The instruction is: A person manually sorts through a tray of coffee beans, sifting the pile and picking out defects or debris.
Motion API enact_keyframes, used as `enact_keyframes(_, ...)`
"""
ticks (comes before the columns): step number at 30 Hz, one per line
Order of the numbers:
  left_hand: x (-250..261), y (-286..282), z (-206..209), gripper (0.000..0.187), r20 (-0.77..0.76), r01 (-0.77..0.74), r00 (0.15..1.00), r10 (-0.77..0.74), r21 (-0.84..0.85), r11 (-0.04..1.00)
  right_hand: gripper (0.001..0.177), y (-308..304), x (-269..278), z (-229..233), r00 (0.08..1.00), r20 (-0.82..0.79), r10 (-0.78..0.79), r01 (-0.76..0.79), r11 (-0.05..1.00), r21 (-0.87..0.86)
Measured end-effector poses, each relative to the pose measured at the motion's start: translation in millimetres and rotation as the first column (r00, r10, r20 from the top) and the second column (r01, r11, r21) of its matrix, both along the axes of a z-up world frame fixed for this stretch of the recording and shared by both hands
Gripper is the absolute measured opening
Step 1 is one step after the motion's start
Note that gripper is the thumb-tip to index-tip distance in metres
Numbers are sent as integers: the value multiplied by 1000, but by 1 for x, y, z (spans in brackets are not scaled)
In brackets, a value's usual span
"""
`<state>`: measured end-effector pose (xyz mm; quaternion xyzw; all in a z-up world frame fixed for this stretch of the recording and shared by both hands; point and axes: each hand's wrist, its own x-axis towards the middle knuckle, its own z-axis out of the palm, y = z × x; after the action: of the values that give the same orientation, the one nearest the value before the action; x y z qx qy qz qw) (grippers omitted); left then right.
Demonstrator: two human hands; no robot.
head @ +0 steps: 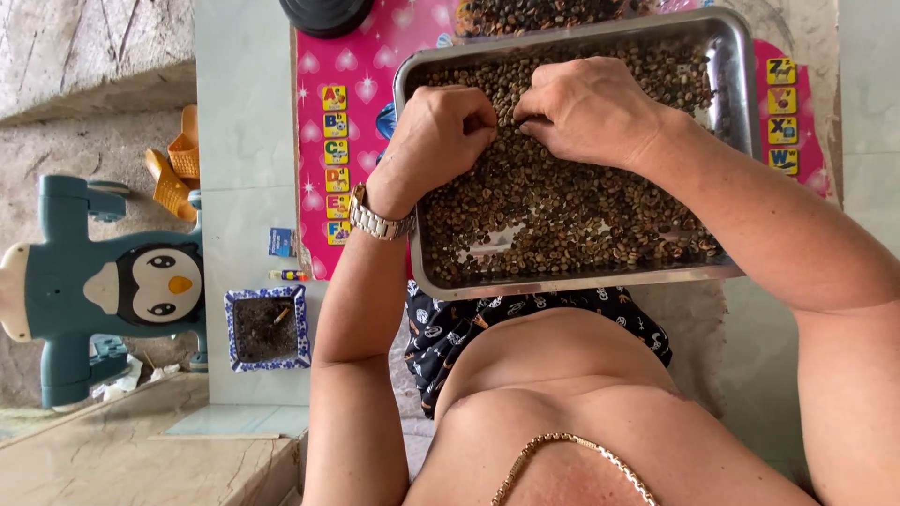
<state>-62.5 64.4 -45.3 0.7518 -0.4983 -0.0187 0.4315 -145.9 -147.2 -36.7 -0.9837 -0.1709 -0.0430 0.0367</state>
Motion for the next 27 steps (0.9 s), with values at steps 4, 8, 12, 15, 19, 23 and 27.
enact_keyframes(4,-1,0,-1,13,34,30,999,-29,-45,999,4,1,-5,-8,1000,17,25,-26,998,64)
enact_keyframes(8,6,4,5,15,6,-81,997,82,-87,993,8,-9,-12,11,994,61,89,-102,963,249)
enact_keyframes(12,0,5,11,17,99,0,995,6,-57,998,14,-12,-18,15,1000,11,-26,23,979,203)
enact_keyframes(15,-4,4,-1,18,100,-16,995,-16,309,951,45,-4,-13,13,953,-285,-106,116,993,16)
enact_keyframes(19,-26,4,13,21,-89,119,992,-86,488,865,32,8,-19,41,824,-552,-127,203,976,78)
enact_keyframes(23,-25,16,35,17,15,171,984,-177,176,969,23,3,-25,60,757,-617,-216,313,948,52)
enact_keyframes(27,-1,16,35,19,127,-57,991,44,99,993,23,-13,-24,48,865,-457,-208,318,931,178)
